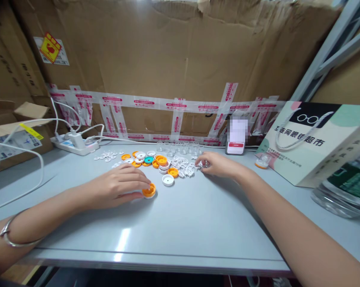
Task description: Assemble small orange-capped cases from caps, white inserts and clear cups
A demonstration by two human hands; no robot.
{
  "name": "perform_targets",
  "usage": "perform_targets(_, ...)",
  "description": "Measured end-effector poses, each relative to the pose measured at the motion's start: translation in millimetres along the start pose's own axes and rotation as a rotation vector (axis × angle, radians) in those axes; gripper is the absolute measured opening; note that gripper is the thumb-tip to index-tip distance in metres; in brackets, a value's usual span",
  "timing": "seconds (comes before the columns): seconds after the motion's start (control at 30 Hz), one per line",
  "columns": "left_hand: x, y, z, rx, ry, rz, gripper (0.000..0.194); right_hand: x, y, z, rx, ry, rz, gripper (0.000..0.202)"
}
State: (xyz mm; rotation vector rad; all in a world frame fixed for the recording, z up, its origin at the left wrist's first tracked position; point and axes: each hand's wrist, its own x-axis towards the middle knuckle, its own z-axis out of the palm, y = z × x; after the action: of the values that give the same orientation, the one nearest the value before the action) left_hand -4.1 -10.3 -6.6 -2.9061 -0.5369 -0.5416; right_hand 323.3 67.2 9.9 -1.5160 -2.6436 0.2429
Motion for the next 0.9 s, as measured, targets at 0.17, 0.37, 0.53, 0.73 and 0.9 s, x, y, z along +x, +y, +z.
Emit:
perform_targets(0.17,1.0,0.8,-1.4,-0.001,0.027,0.012,0.020,6.2,-5.4,5.8,-0.023,0.078,-0.059,0.021)
perform_targets(0.37,0.6,0.7,-2.8,0.008,0.091,-0.001,0.019,-0.1,-9.3,-6.3,0.284,0.298,0.069,0.014)
perform_targets(0.53,2.4,0.8,-2.0,-0.005,0.253,-0.088,0.018,-2.5,-55.5,-6.6,1.138,0.459,0.041,0.024)
perform_targets(0.73,8.2,8.3,-0.2,-0.088,0.601,-0.183,0.033,-9.4,-134.3,10.5,1.693,0.130,0.011,0.016)
perform_targets(0.9,10.4,15.8,0.1,-0.107,0.734,-0.084,0.040,-14.3,-156.4,25.9,1.793,-0.064,0.000,0.015)
